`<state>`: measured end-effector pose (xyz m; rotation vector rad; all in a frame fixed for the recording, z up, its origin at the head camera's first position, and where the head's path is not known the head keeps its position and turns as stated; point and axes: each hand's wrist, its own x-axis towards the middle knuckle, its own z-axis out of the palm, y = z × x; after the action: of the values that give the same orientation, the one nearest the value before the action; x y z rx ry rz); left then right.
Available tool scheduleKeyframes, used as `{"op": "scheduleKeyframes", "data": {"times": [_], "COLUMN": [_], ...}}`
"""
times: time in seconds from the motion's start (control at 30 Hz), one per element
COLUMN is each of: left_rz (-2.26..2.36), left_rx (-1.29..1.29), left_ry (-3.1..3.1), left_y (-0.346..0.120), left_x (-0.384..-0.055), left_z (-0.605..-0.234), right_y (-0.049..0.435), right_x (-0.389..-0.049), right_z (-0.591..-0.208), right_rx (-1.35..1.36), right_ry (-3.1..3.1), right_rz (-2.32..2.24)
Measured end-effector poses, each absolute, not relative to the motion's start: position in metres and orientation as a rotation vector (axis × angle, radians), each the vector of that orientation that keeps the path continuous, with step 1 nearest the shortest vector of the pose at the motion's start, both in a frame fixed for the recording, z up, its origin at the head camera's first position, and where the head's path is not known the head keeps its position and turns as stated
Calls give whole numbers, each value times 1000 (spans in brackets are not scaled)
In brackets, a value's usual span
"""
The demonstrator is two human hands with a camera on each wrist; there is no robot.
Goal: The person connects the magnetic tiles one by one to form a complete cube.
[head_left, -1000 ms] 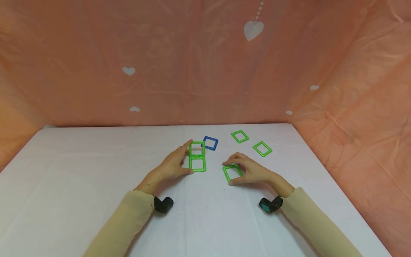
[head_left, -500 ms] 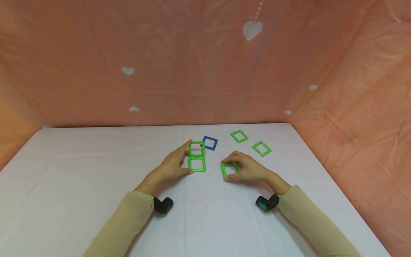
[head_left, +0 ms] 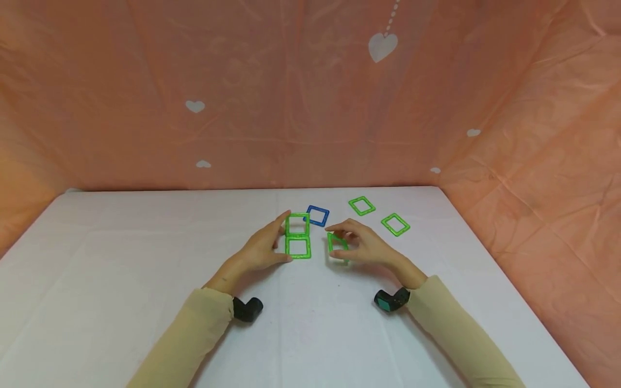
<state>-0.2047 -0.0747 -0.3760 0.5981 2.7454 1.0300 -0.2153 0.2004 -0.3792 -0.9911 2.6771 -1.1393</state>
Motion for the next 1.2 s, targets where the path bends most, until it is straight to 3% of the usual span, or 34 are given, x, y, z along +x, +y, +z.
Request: {"op": "scheduleKeyframes", "data": {"times": [0.37,1.2], "left_rz": [1036,1081], "left_rx": [592,633], "left_ry": [2743,2740], "left_y": [-74,-75], "left_x": [-205,-202], "left_z": [-377,-373], "right_y": [178,166], "right_x": [-200,-209], "right_z": [-347,-350], "right_rx": [-919,-879], "right_ry": [2632,2549], "right_rz": [-1311,-1463]}}
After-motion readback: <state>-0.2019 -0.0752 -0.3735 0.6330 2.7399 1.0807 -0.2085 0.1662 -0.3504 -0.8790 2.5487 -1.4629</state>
